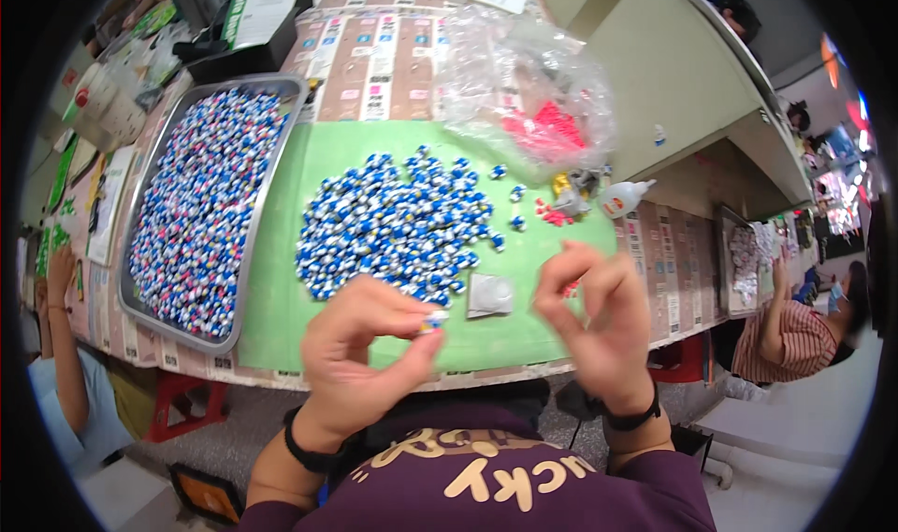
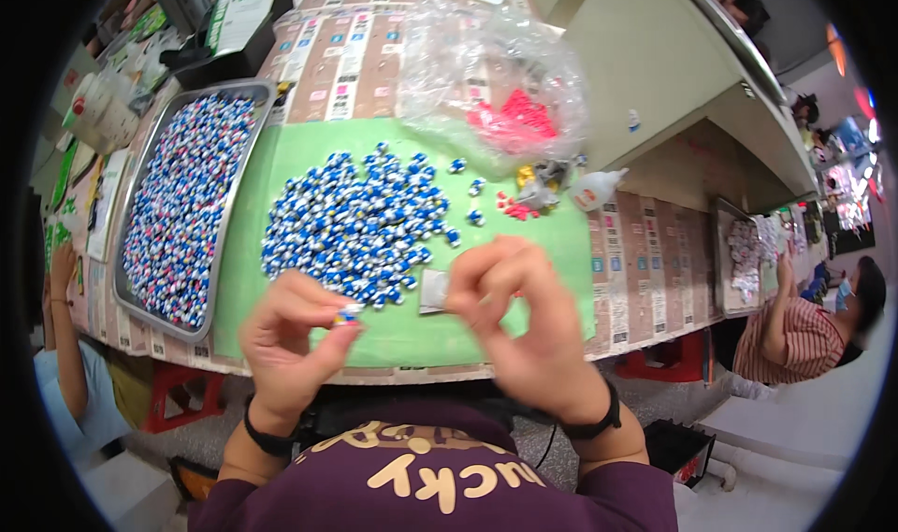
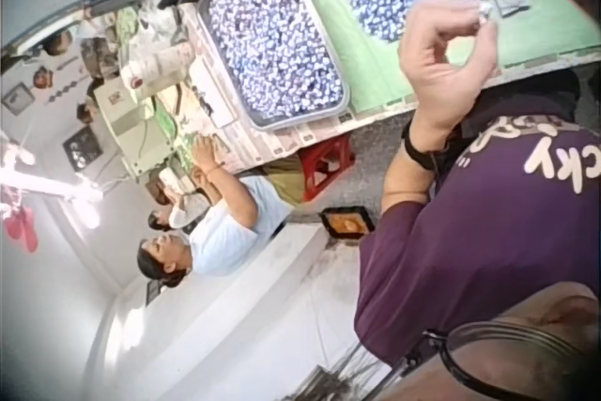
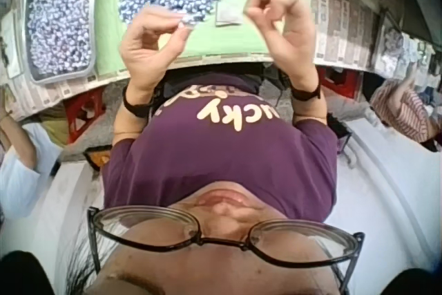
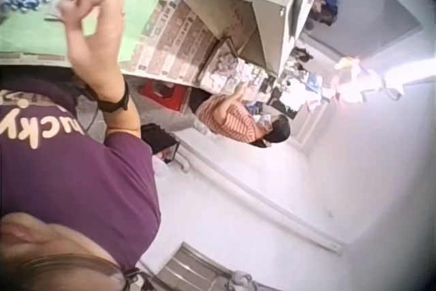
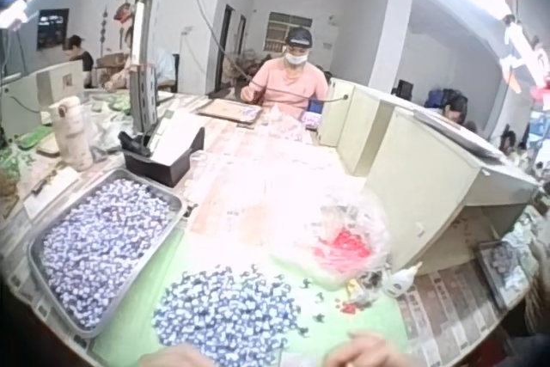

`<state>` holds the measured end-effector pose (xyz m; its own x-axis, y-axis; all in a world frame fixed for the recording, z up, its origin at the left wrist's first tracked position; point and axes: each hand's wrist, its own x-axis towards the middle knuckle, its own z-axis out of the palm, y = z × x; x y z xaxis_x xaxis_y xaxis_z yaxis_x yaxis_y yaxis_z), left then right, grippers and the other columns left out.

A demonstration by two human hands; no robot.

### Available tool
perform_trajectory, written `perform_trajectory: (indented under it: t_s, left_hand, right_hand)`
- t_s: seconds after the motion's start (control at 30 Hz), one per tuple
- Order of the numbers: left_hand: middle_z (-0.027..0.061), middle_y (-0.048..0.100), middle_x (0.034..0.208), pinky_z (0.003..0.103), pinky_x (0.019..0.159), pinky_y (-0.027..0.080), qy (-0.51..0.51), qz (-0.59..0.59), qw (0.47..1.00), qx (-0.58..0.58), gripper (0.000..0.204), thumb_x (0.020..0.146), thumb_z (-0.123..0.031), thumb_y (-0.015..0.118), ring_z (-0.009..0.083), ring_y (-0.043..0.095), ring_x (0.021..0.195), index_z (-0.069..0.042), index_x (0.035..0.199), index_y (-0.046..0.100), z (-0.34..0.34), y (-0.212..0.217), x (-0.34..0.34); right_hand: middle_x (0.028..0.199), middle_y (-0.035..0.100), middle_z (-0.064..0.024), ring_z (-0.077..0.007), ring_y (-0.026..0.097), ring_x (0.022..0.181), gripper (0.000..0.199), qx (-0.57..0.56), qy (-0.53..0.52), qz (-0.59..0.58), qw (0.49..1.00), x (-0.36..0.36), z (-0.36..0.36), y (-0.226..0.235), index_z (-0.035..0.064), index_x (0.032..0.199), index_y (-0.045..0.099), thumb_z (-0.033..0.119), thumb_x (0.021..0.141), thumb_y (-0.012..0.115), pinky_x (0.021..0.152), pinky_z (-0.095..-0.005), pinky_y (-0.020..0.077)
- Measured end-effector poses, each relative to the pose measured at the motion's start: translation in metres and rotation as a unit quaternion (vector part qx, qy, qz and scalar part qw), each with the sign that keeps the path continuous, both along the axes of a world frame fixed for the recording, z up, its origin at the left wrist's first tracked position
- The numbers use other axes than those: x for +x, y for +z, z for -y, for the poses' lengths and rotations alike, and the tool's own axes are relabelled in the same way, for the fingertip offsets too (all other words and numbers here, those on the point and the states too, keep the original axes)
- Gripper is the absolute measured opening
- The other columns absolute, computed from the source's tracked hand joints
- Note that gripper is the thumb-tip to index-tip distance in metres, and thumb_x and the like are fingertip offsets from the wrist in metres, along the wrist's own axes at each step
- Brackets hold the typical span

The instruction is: The person sits at a table in a workshop and assembles small blue and white capsule-shaped candies. They pick up a capsule, apply a small amount of adhesive from a bottle, and attach a pink bead to the top. The person repeats this process for multiple units, placing the finished candies on a green mat.

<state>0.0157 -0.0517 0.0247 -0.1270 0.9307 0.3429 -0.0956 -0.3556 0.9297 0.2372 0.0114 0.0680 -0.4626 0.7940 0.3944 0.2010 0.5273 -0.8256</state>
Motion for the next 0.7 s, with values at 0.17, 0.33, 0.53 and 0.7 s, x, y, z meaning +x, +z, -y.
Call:
perform_trajectory:
  t_s: [0.17, 0.33, 0.53, 0.7]
  left_hand:
    - [0.0108, 0.06, 0.093, 0.026, 0.072, 0.051, 0.126, -0.031, 0.991, 0.018, 0.021, 0.078, 0.013, 0.067, 0.0144, 0.059, 0.082, -0.003, 0.09, 0.059, 0.006, -0.006, -0.046]
    - [0.0083, 0.057, 0.092, 0.024, 0.066, 0.049, 0.263, -0.119, 0.956, 0.058, 0.014, 0.085, 0.01, 0.063, 0.0116, 0.057, 0.073, -0.001, 0.09, 0.056, 0.02, -0.007, -0.116]
    - [0.0085, 0.067, 0.107, 0.026, 0.083, 0.054, 0.366, -0.138, 0.918, -0.055, 0.017, 0.091, 0.004, 0.065, 0.0131, 0.065, 0.096, 0.002, 0.108, 0.064, 0.032, -0.005, -0.2]
    - [0.0161, 0.063, 0.126, 0.038, 0.1, 0.046, 0.39, -0.438, 0.809, -0.042, 0.024, 0.088, -0.006, 0.068, 0.0301, 0.06, 0.117, -0.002, 0.111, 0.067, 0.039, -0.003, -0.197]
  right_hand:
    - [0.098, 0.057, -0.0039, -0.0122, 0.056, 0.089, 0.028, -0.072, -0.23, -0.113, 0.964, 0.105, -0.077, -0.03, 0.0057, 0.103, 0.044, -0.001, 0.089, 0.067, 0.081, -0.0267, 0.0479]
    - [0.109, 0.054, -0.0063, -0.0156, 0.056, 0.095, 0.056, -0.134, -0.324, 0.023, 0.936, 0.14, -0.106, -0.077, 0.0031, 0.126, 0.044, 0.012, 0.082, 0.079, 0.085, -0.0291, 0.05]
    - [0.108, 0.058, -0.0068, -0.0148, 0.061, 0.095, 0.045, -0.186, -0.214, -0.004, 0.959, 0.201, -0.158, -0.144, 0.0048, 0.126, 0.047, 0.006, 0.089, 0.071, 0.079, -0.0274, 0.0544]
    - [0.111, 0.058, -0.0081, -0.0146, 0.058, 0.101, 0.039, -0.144, -0.213, 0.021, 0.966, 0.195, -0.148, -0.132, 0.0039, 0.127, 0.044, 0.004, 0.094, 0.063, 0.086, -0.0267, 0.0504]
